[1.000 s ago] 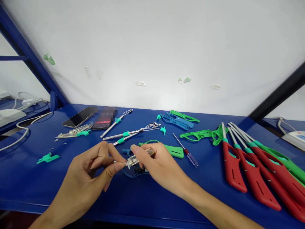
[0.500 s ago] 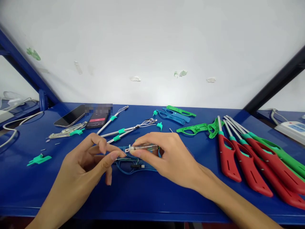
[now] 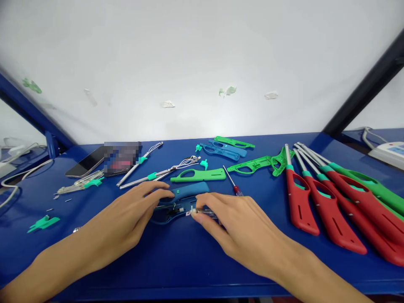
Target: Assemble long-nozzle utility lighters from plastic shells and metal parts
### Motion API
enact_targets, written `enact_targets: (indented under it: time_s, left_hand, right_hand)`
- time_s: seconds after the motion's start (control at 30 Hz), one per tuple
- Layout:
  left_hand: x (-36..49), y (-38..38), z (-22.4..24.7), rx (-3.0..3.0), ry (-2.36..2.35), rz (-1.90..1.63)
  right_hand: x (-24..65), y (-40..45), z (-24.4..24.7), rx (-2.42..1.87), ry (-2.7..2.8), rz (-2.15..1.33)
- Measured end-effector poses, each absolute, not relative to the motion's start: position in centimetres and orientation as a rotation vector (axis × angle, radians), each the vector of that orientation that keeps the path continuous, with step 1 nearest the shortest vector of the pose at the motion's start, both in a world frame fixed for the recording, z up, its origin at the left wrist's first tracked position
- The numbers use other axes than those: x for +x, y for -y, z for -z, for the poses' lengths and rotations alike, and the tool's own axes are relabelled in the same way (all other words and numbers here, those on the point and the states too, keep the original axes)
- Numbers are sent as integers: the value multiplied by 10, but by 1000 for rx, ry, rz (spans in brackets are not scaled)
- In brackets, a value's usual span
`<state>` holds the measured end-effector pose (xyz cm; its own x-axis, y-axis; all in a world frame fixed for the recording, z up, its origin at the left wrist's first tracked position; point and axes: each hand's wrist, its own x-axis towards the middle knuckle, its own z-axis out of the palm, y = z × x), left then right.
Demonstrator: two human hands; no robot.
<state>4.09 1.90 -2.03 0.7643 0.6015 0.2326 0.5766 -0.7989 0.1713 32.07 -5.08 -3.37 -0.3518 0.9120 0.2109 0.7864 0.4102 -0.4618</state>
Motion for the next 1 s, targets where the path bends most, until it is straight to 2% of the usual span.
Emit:
enact_targets:
  time_s: [0.2, 0.4, 0.63, 0.87, 1.0]
  left_hand:
    - [33, -27, 25, 2868, -1091, -402]
    - [22, -37, 23, 2901, -991, -323]
    - [37, -8, 10, 2877, -839, -623]
    - [40, 19, 4, 3024, -726, -198]
    - [44, 23, 2, 3138, -709, -95]
  right_hand:
    - [319, 55, 38, -1361, 2325, -479]
    - [312, 63, 35, -1274, 2330, -773]
    - [305, 88, 47, -1408, 2298, -757]
    - [294, 102, 50, -1313, 2307, -571]
    - [290, 104, 51, -1290, 2324, -528]
